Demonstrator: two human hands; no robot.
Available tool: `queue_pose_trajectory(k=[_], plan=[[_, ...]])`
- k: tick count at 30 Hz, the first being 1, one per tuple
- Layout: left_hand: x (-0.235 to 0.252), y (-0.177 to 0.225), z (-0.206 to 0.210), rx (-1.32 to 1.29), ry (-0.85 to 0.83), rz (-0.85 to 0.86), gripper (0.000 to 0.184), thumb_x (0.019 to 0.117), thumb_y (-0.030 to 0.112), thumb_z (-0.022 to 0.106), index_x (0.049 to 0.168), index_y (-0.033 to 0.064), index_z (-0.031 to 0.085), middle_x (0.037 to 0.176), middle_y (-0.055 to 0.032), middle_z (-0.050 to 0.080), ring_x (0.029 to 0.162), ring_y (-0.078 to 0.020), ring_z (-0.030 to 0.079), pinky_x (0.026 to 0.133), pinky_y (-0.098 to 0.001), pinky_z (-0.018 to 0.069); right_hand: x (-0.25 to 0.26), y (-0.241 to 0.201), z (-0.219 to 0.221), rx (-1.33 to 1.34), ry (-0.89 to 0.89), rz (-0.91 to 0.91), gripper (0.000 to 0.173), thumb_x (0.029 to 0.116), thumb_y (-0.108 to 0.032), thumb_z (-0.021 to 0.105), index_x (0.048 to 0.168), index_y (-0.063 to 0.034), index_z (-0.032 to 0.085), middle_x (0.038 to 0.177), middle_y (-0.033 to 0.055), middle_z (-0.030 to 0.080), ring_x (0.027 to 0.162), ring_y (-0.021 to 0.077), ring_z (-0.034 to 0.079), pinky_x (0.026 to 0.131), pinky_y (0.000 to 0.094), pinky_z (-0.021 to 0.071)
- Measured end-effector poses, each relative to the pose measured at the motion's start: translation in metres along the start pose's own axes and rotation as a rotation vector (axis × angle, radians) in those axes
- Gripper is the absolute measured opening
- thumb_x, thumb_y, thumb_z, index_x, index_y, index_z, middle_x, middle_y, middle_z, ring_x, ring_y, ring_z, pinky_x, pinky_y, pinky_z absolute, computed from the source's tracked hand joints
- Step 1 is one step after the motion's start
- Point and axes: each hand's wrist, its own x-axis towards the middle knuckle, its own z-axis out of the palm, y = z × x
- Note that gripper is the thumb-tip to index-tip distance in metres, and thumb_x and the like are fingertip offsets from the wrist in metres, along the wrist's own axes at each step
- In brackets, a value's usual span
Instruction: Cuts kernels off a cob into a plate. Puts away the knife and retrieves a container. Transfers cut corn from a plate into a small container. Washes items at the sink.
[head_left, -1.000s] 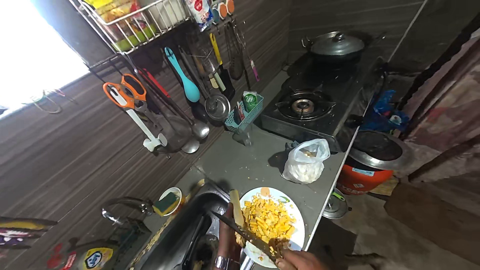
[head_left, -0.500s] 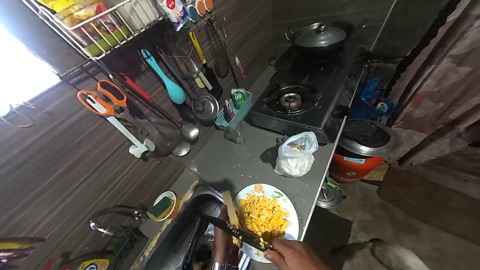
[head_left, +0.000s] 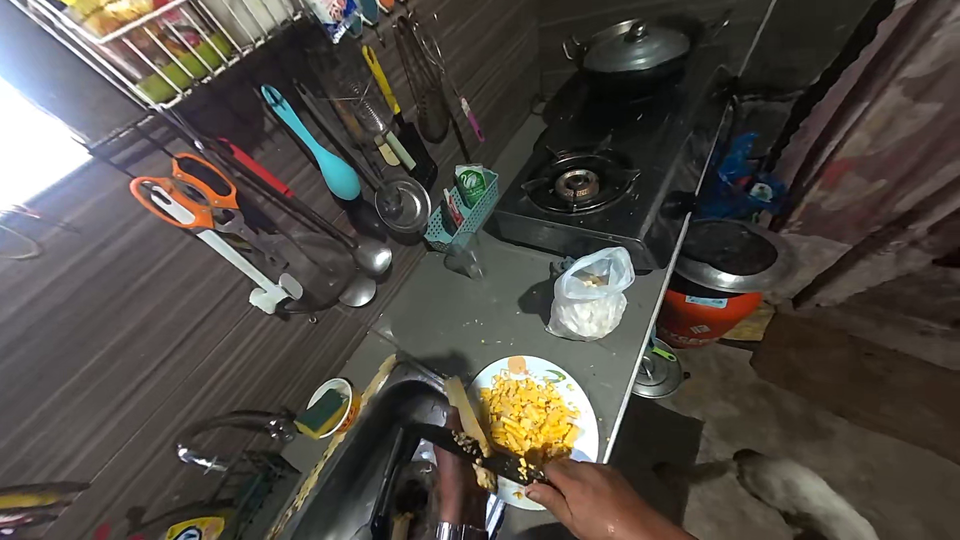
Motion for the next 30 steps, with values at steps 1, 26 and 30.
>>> queue_pose_trajectory(k=[1, 26, 30], plan=[[-0.005, -0.002, 0.003, 0.030, 0.001, 0.001, 0.028, 0.1094, 0.024, 0.045, 0.114, 0.0013, 0.062, 0.089, -0.0076, 0.067, 0.077, -0.0115, 0.066, 0.069, -0.0286, 0.0582, 0.004, -0.001, -0.003, 0.019, -0.016, 0.011, 0.078, 0.1037, -0.069, 0.027, 0.100, -0.0042, 0.069, 0.085, 0.0158, 0.070, 0.083, 0.0333, 0.073, 0.071, 0.0528, 0.0601], [-0.007, 0.005, 0.016, 0.181, 0.060, -0.048, 0.031, 0.1096, 0.022, 0.044, 0.100, 0.0011, 0.064, 0.082, -0.0054, 0.064, 0.073, -0.0106, 0.063, 0.067, -0.0282, 0.0560, 0.026, 0.007, -0.011, 0.113, -0.147, 0.046, 0.079, 0.1047, -0.068, 0.023, 0.112, -0.0041, 0.067, 0.099, 0.0174, 0.071, 0.099, 0.0350, 0.071, 0.086, 0.0553, 0.0574], [-0.014, 0.006, 0.016, 0.225, 0.117, -0.079, 0.030, 0.1081, 0.018, 0.046, 0.095, 0.0000, 0.065, 0.080, -0.0062, 0.065, 0.072, -0.0120, 0.065, 0.067, -0.0301, 0.0564, 0.031, 0.003, -0.012, 0.137, -0.172, 0.045, 0.078, 0.1047, -0.068, 0.023, 0.111, -0.0035, 0.066, 0.098, 0.0178, 0.071, 0.099, 0.0356, 0.071, 0.087, 0.0564, 0.0567]])
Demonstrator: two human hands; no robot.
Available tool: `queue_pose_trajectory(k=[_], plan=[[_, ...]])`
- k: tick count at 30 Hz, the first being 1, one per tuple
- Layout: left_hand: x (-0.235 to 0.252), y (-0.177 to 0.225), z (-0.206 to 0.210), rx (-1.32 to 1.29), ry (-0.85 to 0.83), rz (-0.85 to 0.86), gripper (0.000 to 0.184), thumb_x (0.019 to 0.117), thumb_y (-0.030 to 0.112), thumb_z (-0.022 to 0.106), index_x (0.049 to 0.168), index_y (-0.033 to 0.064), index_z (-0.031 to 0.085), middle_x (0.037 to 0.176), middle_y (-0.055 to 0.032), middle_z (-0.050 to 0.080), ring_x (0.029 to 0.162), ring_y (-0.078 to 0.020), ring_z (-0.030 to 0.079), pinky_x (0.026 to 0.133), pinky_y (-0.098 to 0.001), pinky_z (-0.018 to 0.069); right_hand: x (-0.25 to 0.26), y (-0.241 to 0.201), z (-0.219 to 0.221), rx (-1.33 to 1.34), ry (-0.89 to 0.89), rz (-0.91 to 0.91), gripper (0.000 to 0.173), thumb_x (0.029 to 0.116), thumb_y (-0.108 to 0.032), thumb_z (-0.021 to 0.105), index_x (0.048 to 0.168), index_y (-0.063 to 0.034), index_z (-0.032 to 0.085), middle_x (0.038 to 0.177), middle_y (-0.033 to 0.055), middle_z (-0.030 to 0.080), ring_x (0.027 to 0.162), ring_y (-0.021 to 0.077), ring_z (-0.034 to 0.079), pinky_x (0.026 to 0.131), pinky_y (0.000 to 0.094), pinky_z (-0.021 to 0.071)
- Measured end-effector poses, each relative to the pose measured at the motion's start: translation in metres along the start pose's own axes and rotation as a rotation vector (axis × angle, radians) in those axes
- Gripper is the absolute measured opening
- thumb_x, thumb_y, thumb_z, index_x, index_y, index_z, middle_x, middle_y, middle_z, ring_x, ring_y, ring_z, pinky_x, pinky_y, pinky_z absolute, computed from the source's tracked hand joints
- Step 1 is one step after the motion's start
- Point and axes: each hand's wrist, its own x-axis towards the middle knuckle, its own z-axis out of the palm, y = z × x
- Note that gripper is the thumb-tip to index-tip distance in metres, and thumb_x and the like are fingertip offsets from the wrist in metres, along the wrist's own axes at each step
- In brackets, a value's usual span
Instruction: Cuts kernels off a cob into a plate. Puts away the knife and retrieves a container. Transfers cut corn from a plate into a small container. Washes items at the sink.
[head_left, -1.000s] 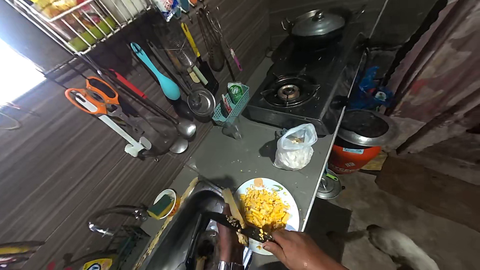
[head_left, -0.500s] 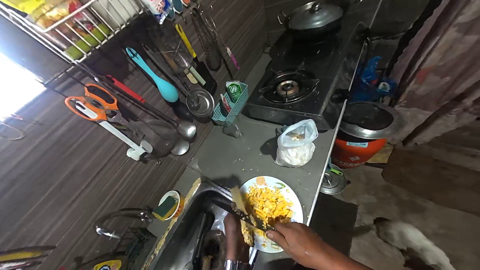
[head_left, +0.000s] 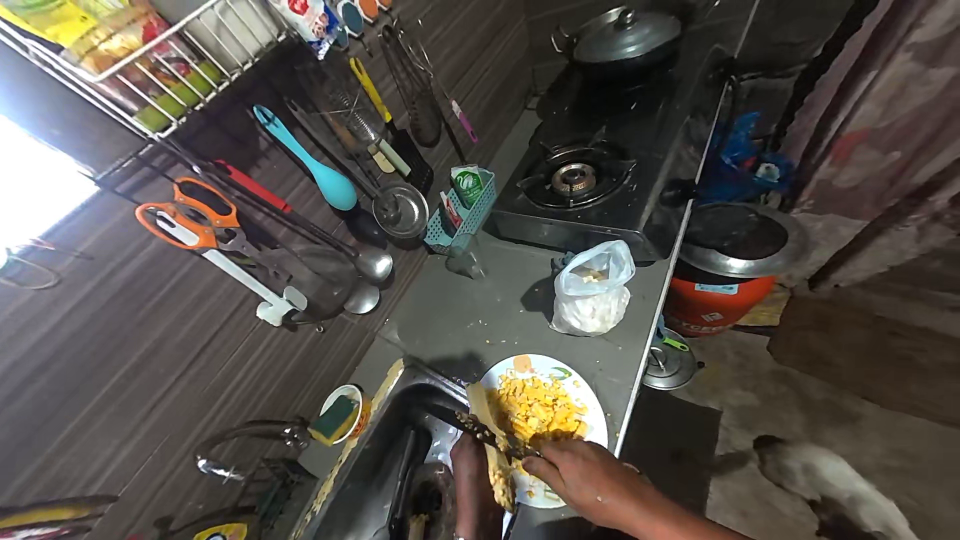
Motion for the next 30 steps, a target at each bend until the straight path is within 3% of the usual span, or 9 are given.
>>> queue_pose_trajectory(k=[5, 11, 15, 19, 30], plan=[[0.003, -0.004, -0.010, 0.019, -0.003, 0.034, 0.032, 0.1088, 0.019, 0.044, 0.101, -0.0028, 0.066, 0.082, -0.0101, 0.066, 0.072, -0.0154, 0.065, 0.065, -0.0339, 0.0576, -0.003, 0.004, 0.004, 0.003, -0.017, 0.011, 0.079, 0.1046, -0.068, 0.024, 0.109, -0.0025, 0.067, 0.096, 0.0188, 0.071, 0.098, 0.0368, 0.071, 0.086, 0.0574, 0.0564], [-0.007, -0.008, -0.004, -0.051, -0.049, -0.112, 0.043, 0.1103, 0.030, 0.044, 0.092, -0.0020, 0.066, 0.067, -0.0100, 0.064, 0.053, -0.0161, 0.061, 0.048, -0.0319, 0.0541, 0.011, 0.007, 0.003, 0.006, -0.024, 0.058, 0.081, 0.1040, -0.070, 0.020, 0.115, -0.0040, 0.066, 0.105, 0.0194, 0.070, 0.107, 0.0372, 0.069, 0.092, 0.0579, 0.0548], [-0.006, -0.001, -0.011, -0.058, -0.070, -0.111, 0.047, 0.1106, 0.038, 0.041, 0.102, -0.0003, 0.067, 0.075, -0.0116, 0.065, 0.059, -0.0191, 0.063, 0.051, -0.0357, 0.0551, 0.002, 0.010, 0.006, 0.020, -0.043, 0.070, 0.079, 0.1045, -0.069, 0.021, 0.111, -0.0042, 0.066, 0.100, 0.0184, 0.070, 0.104, 0.0364, 0.069, 0.091, 0.0568, 0.0552], [-0.017, 0.000, -0.005, -0.073, -0.111, -0.113, 0.041, 0.1106, 0.030, 0.043, 0.100, -0.0018, 0.066, 0.071, -0.0107, 0.065, 0.057, -0.0164, 0.063, 0.051, -0.0324, 0.0564, 0.007, 0.013, 0.007, 0.023, -0.013, 0.078, 0.080, 0.1041, -0.069, 0.020, 0.112, -0.0046, 0.067, 0.099, 0.0178, 0.071, 0.103, 0.0357, 0.070, 0.090, 0.0561, 0.0556], [-0.057, -0.018, -0.021, -0.029, -0.154, -0.170, 0.038, 0.1102, 0.027, 0.043, 0.102, -0.0023, 0.067, 0.073, -0.0102, 0.067, 0.059, -0.0165, 0.066, 0.055, -0.0326, 0.0586, 0.019, 0.007, 0.013, 0.084, -0.056, 0.062, 0.081, 0.1039, -0.070, 0.020, 0.109, -0.0043, 0.067, 0.097, 0.0181, 0.070, 0.101, 0.0361, 0.070, 0.089, 0.0575, 0.0552]])
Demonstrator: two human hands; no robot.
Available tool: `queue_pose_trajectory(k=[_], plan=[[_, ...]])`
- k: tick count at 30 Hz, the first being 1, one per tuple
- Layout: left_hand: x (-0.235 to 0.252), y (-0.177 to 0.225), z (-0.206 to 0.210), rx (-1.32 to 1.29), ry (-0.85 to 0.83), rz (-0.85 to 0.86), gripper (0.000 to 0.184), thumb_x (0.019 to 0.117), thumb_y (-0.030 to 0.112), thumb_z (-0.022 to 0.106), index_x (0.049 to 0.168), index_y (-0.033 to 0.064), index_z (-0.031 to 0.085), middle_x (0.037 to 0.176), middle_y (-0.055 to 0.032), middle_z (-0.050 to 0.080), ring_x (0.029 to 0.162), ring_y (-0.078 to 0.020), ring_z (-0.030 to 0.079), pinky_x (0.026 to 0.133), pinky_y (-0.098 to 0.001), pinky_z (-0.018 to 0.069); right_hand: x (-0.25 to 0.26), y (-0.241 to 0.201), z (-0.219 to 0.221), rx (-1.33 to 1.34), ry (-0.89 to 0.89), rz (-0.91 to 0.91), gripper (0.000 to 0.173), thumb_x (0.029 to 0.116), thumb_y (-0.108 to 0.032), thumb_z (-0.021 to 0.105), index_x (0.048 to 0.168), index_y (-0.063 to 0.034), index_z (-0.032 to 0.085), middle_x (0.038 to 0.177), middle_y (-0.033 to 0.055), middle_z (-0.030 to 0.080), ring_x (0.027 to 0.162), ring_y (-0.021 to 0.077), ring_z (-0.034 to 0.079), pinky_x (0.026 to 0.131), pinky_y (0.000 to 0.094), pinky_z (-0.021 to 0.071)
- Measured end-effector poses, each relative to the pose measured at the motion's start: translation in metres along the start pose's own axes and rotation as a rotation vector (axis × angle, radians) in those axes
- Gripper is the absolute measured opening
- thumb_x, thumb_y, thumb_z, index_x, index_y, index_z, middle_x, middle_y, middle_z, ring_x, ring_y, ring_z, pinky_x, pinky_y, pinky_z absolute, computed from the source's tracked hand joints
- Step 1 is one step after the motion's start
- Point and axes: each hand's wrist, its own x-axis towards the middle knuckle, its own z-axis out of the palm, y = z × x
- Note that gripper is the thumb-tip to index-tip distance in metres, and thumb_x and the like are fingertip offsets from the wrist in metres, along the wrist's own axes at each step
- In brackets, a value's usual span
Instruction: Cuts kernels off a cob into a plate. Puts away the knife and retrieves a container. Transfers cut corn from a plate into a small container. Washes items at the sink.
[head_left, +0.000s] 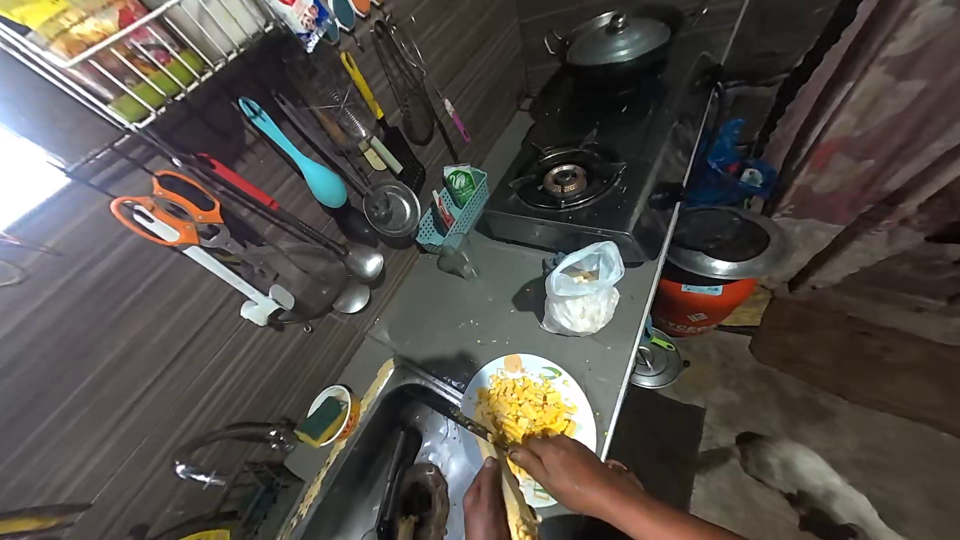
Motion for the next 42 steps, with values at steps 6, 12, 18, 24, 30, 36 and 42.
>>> queue_pose_trajectory(k=[6, 12, 18, 24, 30, 36, 42], plan=[[-0.012, -0.005, -0.005, -0.027, -0.057, -0.073, 0.040, 0.1110, 0.028, 0.040, 0.101, -0.0012, 0.065, 0.072, -0.0092, 0.066, 0.057, -0.0175, 0.065, 0.053, -0.0344, 0.0583, 0.001, -0.004, 0.001, 0.021, 0.018, -0.013, 0.079, 0.1052, -0.067, 0.022, 0.113, -0.0044, 0.068, 0.102, 0.0191, 0.071, 0.105, 0.0369, 0.069, 0.092, 0.0588, 0.0541], [-0.017, 0.004, -0.012, -0.059, -0.137, -0.070, 0.043, 0.1113, 0.029, 0.035, 0.106, -0.0039, 0.062, 0.069, -0.0112, 0.065, 0.056, -0.0200, 0.065, 0.053, -0.0363, 0.0590, -0.003, 0.002, -0.001, 0.057, 0.026, 0.015, 0.076, 0.1059, -0.066, 0.022, 0.113, -0.0047, 0.067, 0.100, 0.0182, 0.070, 0.102, 0.0353, 0.070, 0.091, 0.0566, 0.0546], [-0.017, -0.002, -0.025, -0.158, -0.205, -0.104, 0.047, 0.1106, 0.030, 0.029, 0.118, -0.0046, 0.060, 0.074, -0.0115, 0.065, 0.058, -0.0195, 0.064, 0.055, -0.0356, 0.0585, -0.009, 0.003, -0.006, 0.100, 0.073, 0.006, 0.077, 0.1052, -0.067, 0.021, 0.114, -0.0082, 0.069, 0.098, 0.0150, 0.071, 0.100, 0.0311, 0.070, 0.093, 0.0542, 0.0543], [0.019, 0.013, -0.025, -0.190, -0.034, -0.086, 0.048, 0.1118, 0.032, 0.027, 0.098, 0.0004, 0.061, 0.073, -0.0102, 0.065, 0.055, -0.0182, 0.062, 0.051, -0.0336, 0.0563, -0.048, 0.000, -0.003, 0.061, 0.107, -0.117, 0.068, 0.1071, -0.060, 0.034, 0.105, -0.0027, 0.070, 0.091, 0.0184, 0.071, 0.092, 0.0348, 0.072, 0.086, 0.0565, 0.0563], [0.041, 0.010, -0.021, -0.133, -0.086, 0.164, 0.036, 0.1108, 0.025, 0.038, 0.113, -0.0008, 0.062, 0.083, -0.0098, 0.068, 0.072, -0.0144, 0.067, 0.066, -0.0285, 0.0582, -0.069, 0.004, 0.005, -0.002, 0.221, -0.284, 0.061, 0.1063, -0.055, 0.044, 0.093, -0.0017, 0.070, 0.079, 0.0155, 0.069, 0.078, 0.0315, 0.072, 0.071, 0.0524, 0.0587], [0.022, 0.032, 0.006, -0.041, -0.006, 0.027, 0.033, 0.1115, 0.022, 0.035, 0.100, 0.0021, 0.060, 0.072, -0.0058, 0.064, 0.059, -0.0135, 0.064, 0.052, -0.0306, 0.0568, -0.047, 0.015, 0.008, -0.073, 0.259, -0.175, 0.070, 0.1047, -0.065, 0.035, 0.097, -0.0047, 0.070, 0.085, 0.0148, 0.071, 0.083, 0.0315, 0.073, 0.074, 0.0534, 0.0596], [0.012, 0.017, -0.005, -0.031, -0.073, -0.002, 0.043, 0.1123, 0.029, 0.032, 0.101, -0.0007, 0.062, 0.070, -0.0094, 0.064, 0.057, -0.0183, 0.064, 0.051, -0.0348, 0.0570, -0.022, 0.008, 0.002, -0.075, 0.157, -0.077, 0.076, 0.1043, -0.069, 0.026, 0.107, -0.0058, 0.070, 0.094, 0.0162, 0.072, 0.095, 0.0344, 0.072, 0.084, 0.0563, 0.0578]])
